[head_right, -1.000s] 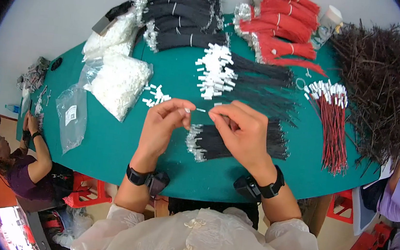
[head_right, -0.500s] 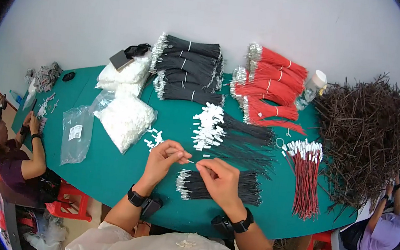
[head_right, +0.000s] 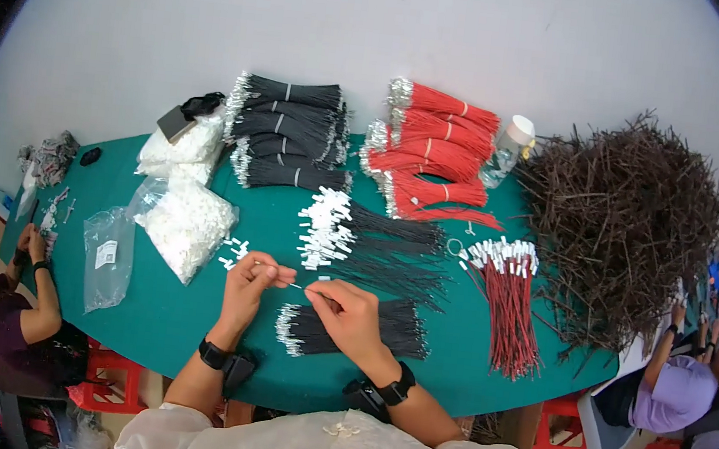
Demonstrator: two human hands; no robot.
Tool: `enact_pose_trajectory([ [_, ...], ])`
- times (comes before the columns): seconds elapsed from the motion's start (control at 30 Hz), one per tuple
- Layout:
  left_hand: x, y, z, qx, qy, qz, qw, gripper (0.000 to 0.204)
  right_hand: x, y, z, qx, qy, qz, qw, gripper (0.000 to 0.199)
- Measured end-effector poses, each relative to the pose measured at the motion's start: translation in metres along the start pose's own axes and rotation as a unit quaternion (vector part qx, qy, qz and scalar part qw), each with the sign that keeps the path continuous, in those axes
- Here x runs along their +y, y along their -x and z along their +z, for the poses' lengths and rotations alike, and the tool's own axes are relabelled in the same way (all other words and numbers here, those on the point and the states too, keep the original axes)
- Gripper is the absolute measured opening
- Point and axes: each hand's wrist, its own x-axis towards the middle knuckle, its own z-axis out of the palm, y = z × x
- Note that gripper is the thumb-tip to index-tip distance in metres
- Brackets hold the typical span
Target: The person picks up a black wire and a white plastic piece by hand, slides the plastic piece onto the end of the wire, and places the assembled unit onto a pile. This process is repeated with additional wires and plastic pieces.
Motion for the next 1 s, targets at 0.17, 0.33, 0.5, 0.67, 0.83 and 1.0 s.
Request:
enact_pose_trajectory([
  [0.17,0.0,-0.005,0.0,0.014,0.022,-0.021,0.999,0.013,-0.002,-0.003,0.0,0.007,0.011,-0.016,1.0,0.009],
  [0.33,-0.005,0.001,0.01,0.027,0.0,0.004,1.0,0.014,-0.004,0.002,-0.004,0.031,0.029,-0.028,0.999,0.008],
  [0.5,-0.02,0.009,0.004,0.061,-0.105,0.084,0.989,0.014,-0.003,0.006,-0.004,0.009,0.031,-0.024,0.999,0.008],
  [0.67,0.029,0.013,-0.002,0.097,-0.049,0.102,0.989,0.014,-0.003,0.005,0.005,-0.015,0.026,-0.01,1.0,0.006],
  [0.83,0.117,0.088,-0.023,0.198,-0.126,0.279,0.931,0.011,0.002,0.005,0.008,0.008,0.056,-0.059,0.997,0.007],
  [1.0,0.074,0.245,-0.052,0.283,-0.08,0.076,0.953,0.014,-0.003,0.013,0.014,-0.005,0.044,-0.064,0.997,0.008],
])
